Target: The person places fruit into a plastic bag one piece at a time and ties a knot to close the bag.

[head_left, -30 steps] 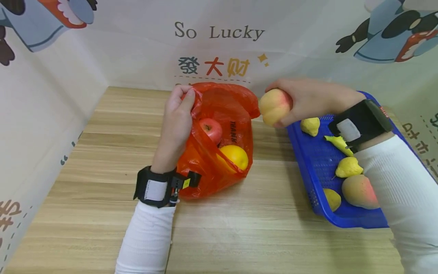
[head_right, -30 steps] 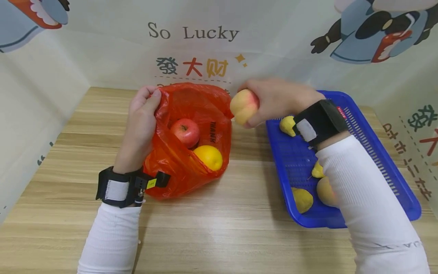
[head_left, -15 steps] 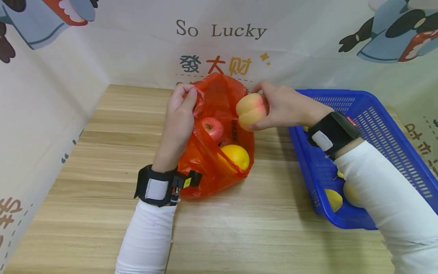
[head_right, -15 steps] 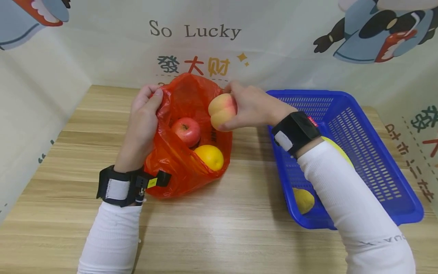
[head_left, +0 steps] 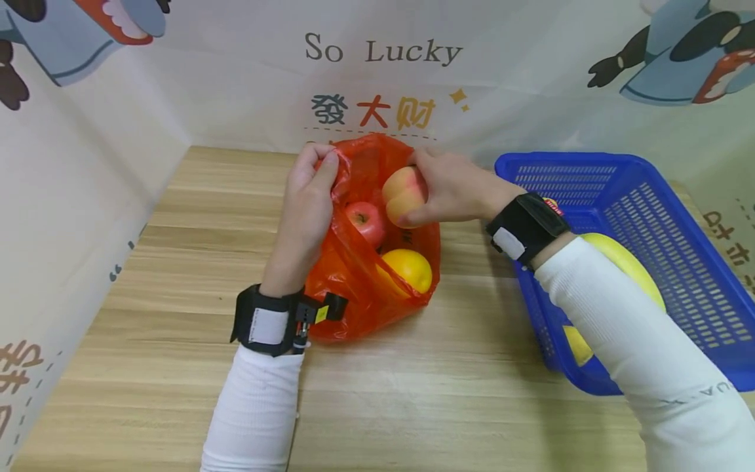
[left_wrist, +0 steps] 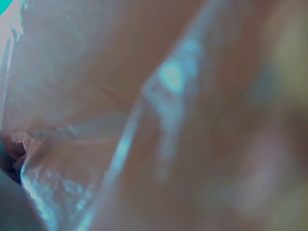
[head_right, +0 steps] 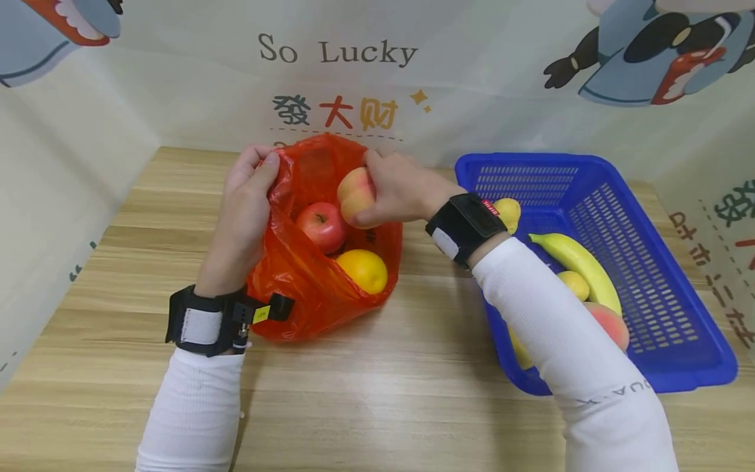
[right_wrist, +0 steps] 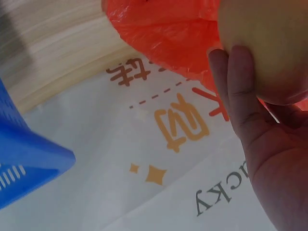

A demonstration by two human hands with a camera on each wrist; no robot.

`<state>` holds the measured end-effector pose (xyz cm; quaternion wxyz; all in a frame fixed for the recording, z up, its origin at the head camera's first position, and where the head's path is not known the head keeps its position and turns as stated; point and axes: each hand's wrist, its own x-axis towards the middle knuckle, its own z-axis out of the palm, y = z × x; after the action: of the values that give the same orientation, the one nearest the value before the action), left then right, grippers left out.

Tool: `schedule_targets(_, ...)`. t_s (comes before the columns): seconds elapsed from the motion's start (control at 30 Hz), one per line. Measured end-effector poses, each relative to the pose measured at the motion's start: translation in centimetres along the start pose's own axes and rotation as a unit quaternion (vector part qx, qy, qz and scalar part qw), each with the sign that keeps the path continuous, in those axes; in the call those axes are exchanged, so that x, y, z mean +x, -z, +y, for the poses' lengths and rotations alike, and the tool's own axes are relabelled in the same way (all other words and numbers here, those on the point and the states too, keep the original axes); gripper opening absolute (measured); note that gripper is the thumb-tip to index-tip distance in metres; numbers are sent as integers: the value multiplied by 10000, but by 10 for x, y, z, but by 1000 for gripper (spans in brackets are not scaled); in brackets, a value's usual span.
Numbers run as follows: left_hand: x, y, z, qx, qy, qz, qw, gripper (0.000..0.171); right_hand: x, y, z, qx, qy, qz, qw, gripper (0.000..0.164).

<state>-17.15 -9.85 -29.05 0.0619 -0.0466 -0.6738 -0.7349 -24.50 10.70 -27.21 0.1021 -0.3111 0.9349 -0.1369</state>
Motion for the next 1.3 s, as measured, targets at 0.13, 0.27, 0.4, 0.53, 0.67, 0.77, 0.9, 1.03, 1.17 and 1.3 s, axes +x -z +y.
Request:
schedule_targets(0.13, 0, 1, 1, -33, 5, 4, 10000, 15, 8, -6, 0, -175, -110, -173, 9996, 73)
schedule_targets(0.27, 1, 2, 0, -5, -3, 4, 10000, 14, 14, -14, -1, -309, -176, -389, 9986, 75)
schedule_targets(0.4, 3, 3, 0, 62, 3, 26, 10000, 13, 17, -18, -3, -315, -207, -506, 9980, 76)
schedule_targets(0.53, 3, 3, -1, 57, 10, 22, 10000, 13, 18, -20, -6, -317, -209, -522, 9979, 73)
schedule_targets(0.67, 2, 3, -2, 53, 53, 0, 10000, 13, 18, -21, -7, -319, -322, -602, 9972, 70)
schedule_targets(0.77, 2, 3, -2, 94, 50, -9, 9999, 13, 19, -22, -8, -319, -478, -688, 9960, 69)
schedule_targets(0.9, 2, 3, -2, 137, 27, -3, 9999, 15, 21, -24, -11, -487, -650, -826, 9933, 61)
schedule_targets(1.03, 2, 2, -1, 181, 42, 15, 9998, 17, 23, -25, -16, -625, -644, -907, 9918, 47)
schedule_targets(1.17, 2, 2, -1, 196, 123, 49, 9997, 17, 25, -28, -20, -503, -583, -888, 9931, 42)
schedule_targets(1.3, 2, 2, -2, 205, 134, 41, 9997, 16, 27, -31, -22, -431, -693, -878, 9928, 43)
